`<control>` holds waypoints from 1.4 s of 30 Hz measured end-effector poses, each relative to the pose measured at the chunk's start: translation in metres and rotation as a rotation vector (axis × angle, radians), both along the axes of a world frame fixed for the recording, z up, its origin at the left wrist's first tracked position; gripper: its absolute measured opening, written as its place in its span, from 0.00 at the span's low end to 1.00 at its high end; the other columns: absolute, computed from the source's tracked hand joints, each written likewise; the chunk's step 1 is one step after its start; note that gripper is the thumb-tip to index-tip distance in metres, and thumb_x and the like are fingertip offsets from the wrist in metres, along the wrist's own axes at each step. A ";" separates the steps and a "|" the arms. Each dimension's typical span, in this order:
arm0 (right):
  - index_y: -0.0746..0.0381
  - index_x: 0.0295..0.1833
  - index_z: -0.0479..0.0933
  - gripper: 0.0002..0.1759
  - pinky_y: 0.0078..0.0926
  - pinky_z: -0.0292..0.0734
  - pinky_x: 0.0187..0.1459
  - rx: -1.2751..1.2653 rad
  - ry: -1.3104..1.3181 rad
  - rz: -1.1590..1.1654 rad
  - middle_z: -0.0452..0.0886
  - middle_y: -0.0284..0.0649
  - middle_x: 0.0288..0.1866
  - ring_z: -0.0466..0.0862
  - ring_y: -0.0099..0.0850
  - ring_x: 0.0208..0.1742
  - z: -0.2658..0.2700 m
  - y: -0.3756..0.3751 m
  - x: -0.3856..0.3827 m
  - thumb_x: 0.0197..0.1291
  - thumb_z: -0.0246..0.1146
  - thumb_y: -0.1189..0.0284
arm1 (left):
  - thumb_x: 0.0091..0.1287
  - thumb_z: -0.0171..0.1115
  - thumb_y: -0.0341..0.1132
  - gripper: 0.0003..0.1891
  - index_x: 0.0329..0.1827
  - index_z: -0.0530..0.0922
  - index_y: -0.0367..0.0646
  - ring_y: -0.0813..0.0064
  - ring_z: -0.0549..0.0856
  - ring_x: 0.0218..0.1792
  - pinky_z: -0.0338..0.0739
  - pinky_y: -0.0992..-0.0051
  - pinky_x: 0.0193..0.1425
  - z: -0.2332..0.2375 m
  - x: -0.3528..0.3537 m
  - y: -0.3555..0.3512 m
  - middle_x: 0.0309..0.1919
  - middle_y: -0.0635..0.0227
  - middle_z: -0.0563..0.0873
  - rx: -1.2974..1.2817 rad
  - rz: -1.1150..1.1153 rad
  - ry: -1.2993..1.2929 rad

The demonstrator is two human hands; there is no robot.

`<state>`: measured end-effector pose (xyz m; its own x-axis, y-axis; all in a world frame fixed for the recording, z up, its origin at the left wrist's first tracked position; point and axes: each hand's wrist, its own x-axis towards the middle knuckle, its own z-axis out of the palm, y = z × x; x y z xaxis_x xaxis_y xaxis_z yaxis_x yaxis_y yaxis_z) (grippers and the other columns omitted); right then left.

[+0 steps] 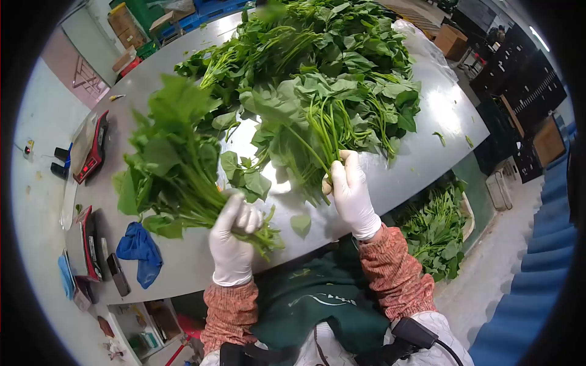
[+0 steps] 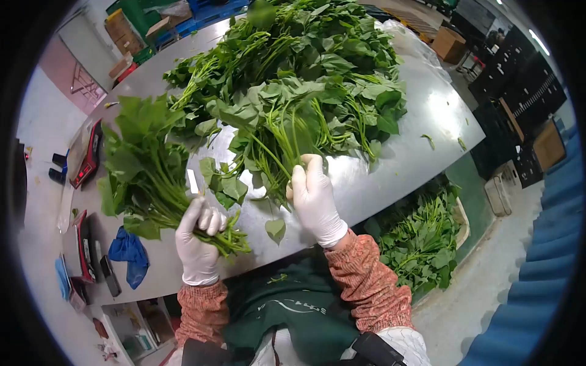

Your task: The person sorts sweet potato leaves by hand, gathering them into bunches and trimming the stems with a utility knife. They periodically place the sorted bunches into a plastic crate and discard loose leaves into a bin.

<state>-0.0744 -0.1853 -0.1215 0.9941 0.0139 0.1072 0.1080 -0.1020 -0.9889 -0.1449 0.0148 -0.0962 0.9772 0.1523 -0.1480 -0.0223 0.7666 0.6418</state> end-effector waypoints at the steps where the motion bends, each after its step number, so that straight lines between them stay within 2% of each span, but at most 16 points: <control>1: 0.70 0.55 0.65 0.15 0.30 0.74 0.30 -0.013 -0.008 -0.024 0.74 0.43 0.26 0.77 0.32 0.25 -0.001 0.002 -0.001 0.71 0.51 0.70 | 0.71 0.58 0.30 0.03 0.37 0.76 0.44 0.81 0.60 0.20 0.58 0.74 0.30 0.000 0.003 -0.005 0.18 0.80 0.60 0.007 0.014 0.027; 3: 0.69 0.49 0.68 0.11 0.34 0.74 0.36 -0.121 -0.162 -0.148 0.74 0.46 0.33 0.77 0.37 0.32 -0.016 0.006 0.003 0.65 0.57 0.75 | 0.69 0.59 0.29 0.02 0.40 0.77 0.41 0.81 0.61 0.20 0.57 0.75 0.29 0.008 0.008 -0.019 0.18 0.79 0.60 -0.003 0.044 0.062; 8: 0.66 0.40 0.71 0.10 0.30 0.71 0.41 -0.174 -0.364 -0.176 0.71 0.43 0.36 0.72 0.37 0.36 0.002 0.006 -0.002 0.53 0.64 0.83 | 0.70 0.59 0.31 0.15 0.23 0.69 0.45 0.80 0.64 0.21 0.61 0.75 0.32 0.002 0.018 -0.035 0.18 0.77 0.62 -0.050 -0.018 0.120; 13: 0.62 0.40 0.77 0.15 0.35 0.71 0.38 -0.402 -0.736 -0.112 0.76 0.39 0.36 0.75 0.38 0.37 0.013 0.018 -0.018 0.43 0.68 0.83 | 0.69 0.62 0.32 0.05 0.43 0.77 0.43 0.79 0.65 0.21 0.64 0.77 0.32 -0.019 0.024 -0.050 0.21 0.77 0.67 -0.140 -0.087 0.269; 16: 0.59 0.48 0.80 0.21 0.30 0.70 0.36 -0.632 -1.034 -0.043 0.79 0.32 0.40 0.77 0.31 0.36 0.010 0.021 -0.027 0.43 0.67 0.75 | 0.69 0.62 0.31 0.07 0.47 0.79 0.39 0.78 0.81 0.35 0.76 0.76 0.39 -0.024 0.020 -0.041 0.35 0.68 0.83 -0.433 -0.256 0.160; 22: 0.59 0.47 0.80 0.19 0.28 0.71 0.34 -0.693 -1.088 0.149 0.78 0.30 0.39 0.76 0.29 0.35 0.011 0.014 -0.032 0.45 0.62 0.72 | 0.70 0.62 0.32 0.07 0.45 0.81 0.40 0.72 0.85 0.40 0.80 0.71 0.48 -0.044 0.008 -0.033 0.40 0.65 0.86 -0.211 -0.173 0.181; 25: 0.58 0.47 0.80 0.19 0.27 0.71 0.34 -0.644 -1.096 0.223 0.77 0.31 0.39 0.76 0.28 0.35 0.005 0.014 -0.033 0.46 0.63 0.73 | 0.69 0.62 0.30 0.12 0.54 0.80 0.37 0.75 0.85 0.46 0.79 0.75 0.54 -0.030 0.004 -0.043 0.47 0.65 0.86 0.296 -0.045 0.093; 27: 0.57 0.47 0.79 0.18 0.28 0.72 0.34 -0.660 -1.138 0.210 0.77 0.32 0.39 0.76 0.29 0.35 -0.003 0.018 -0.036 0.46 0.63 0.73 | 0.70 0.60 0.30 0.12 0.53 0.80 0.37 0.78 0.83 0.44 0.78 0.76 0.51 -0.047 0.012 -0.039 0.46 0.66 0.86 0.177 -0.034 0.232; 31: 0.58 0.41 0.75 0.15 0.33 0.70 0.29 -0.500 -1.000 0.109 0.77 0.34 0.35 0.77 0.34 0.29 -0.002 0.016 -0.040 0.43 0.64 0.78 | 0.68 0.59 0.30 0.09 0.47 0.80 0.38 0.77 0.81 0.30 0.78 0.75 0.37 -0.030 0.017 -0.046 0.35 0.69 0.84 0.354 0.007 0.279; 32: 0.59 0.41 0.74 0.16 0.33 0.70 0.28 -0.442 -0.972 0.070 0.77 0.35 0.34 0.76 0.35 0.27 -0.003 0.011 -0.043 0.42 0.65 0.80 | 0.69 0.59 0.32 0.08 0.45 0.80 0.38 0.80 0.75 0.24 0.75 0.77 0.33 -0.045 0.027 -0.035 0.29 0.72 0.81 -0.207 0.078 0.216; 33: 0.61 0.43 0.73 0.18 0.32 0.69 0.27 -0.363 -0.971 0.007 0.75 0.37 0.30 0.75 0.36 0.24 0.001 0.004 -0.046 0.43 0.65 0.81 | 0.70 0.59 0.33 0.08 0.44 0.80 0.38 0.81 0.74 0.23 0.74 0.78 0.33 -0.052 0.032 -0.022 0.27 0.73 0.79 -0.063 0.148 0.222; 35: 0.61 0.43 0.70 0.05 0.24 0.61 0.25 0.045 -0.482 -0.139 0.67 0.31 0.25 0.66 0.26 0.22 -0.022 -0.012 -0.050 0.63 0.54 0.73 | 0.71 0.59 0.33 0.09 0.47 0.80 0.37 0.82 0.74 0.26 0.74 0.79 0.34 -0.039 0.044 -0.001 0.28 0.74 0.78 0.065 0.188 0.151; 37: 0.59 0.38 0.68 0.14 0.17 0.49 0.22 0.707 0.049 -0.197 0.56 0.24 0.20 0.54 0.16 0.19 0.006 -0.029 -0.037 0.77 0.44 0.67 | 0.70 0.61 0.32 0.11 0.50 0.80 0.36 0.82 0.76 0.29 0.73 0.80 0.35 -0.035 0.040 0.004 0.31 0.73 0.79 0.347 0.143 -0.051; 38: 0.60 0.41 0.70 0.12 0.16 0.49 0.22 0.673 0.089 -0.084 0.53 0.22 0.20 0.54 0.13 0.20 0.003 -0.037 -0.027 0.77 0.45 0.67 | 0.69 0.62 0.31 0.11 0.51 0.80 0.37 0.82 0.76 0.28 0.73 0.79 0.35 -0.040 0.033 0.001 0.31 0.73 0.80 0.654 0.089 -0.165; 40: 0.65 0.49 0.76 0.16 0.14 0.49 0.24 0.303 0.223 0.146 0.58 0.21 0.23 0.55 0.12 0.22 -0.002 -0.037 -0.024 0.74 0.53 0.62 | 0.68 0.63 0.29 0.12 0.53 0.80 0.40 0.81 0.77 0.28 0.73 0.78 0.34 -0.030 0.035 -0.010 0.32 0.73 0.81 -0.044 -0.092 0.143; 42: 0.65 0.46 0.81 0.15 0.20 0.70 0.35 -0.016 0.264 0.341 0.78 0.31 0.32 0.73 0.19 0.32 0.016 -0.021 -0.023 0.67 0.61 0.63 | 0.67 0.63 0.28 0.13 0.55 0.79 0.42 0.80 0.78 0.28 0.74 0.77 0.34 -0.037 0.035 -0.019 0.34 0.72 0.83 -0.051 -0.154 0.084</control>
<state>-0.0978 -0.2066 -0.1059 0.9257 0.3461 -0.1529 -0.1182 -0.1194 -0.9858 -0.1099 -0.0039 -0.1329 0.9723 -0.0080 -0.2335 0.1498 0.7885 0.5965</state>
